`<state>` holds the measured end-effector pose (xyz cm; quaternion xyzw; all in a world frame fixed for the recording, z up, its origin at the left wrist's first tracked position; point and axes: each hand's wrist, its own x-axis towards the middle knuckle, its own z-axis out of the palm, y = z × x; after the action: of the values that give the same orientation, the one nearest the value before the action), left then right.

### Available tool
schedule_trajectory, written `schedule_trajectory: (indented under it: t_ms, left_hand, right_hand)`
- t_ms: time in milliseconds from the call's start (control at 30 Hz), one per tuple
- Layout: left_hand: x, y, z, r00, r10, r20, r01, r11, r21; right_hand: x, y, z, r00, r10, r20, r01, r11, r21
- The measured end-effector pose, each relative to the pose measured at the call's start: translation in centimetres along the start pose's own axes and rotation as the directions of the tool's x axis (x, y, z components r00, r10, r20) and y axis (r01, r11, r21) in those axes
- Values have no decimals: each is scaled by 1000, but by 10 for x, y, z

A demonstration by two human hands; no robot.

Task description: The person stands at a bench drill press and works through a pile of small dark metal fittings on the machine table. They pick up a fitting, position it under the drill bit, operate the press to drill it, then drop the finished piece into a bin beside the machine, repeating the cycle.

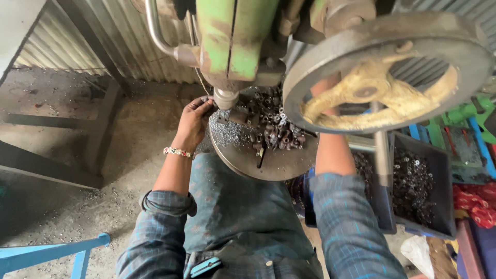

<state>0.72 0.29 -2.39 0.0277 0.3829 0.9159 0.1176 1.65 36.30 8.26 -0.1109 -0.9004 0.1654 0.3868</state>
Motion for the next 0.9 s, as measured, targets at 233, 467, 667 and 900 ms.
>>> schedule_trajectory:
  t_ms: [233,467,667,900]
  left_hand:
    - [-3,1,9,1000,-7,27,8,999,-42]
    - [-16,19,0,926,171,-338,-190,982,-23]
    - [-16,5,9,880,300,-368,-245,951,190]
    - [-13,-3,22,834,318,-450,-202,936,287]
  right_hand:
    - [12,1,-12,998,10,59,-10,1000,-10]
    - [-118,26,-57,991,-119,57,114,990,81]
    - [-130,21,-81,992,5,129,-3,1000,-18]
    - [-129,14,-84,980,70,187,-79,996,42]
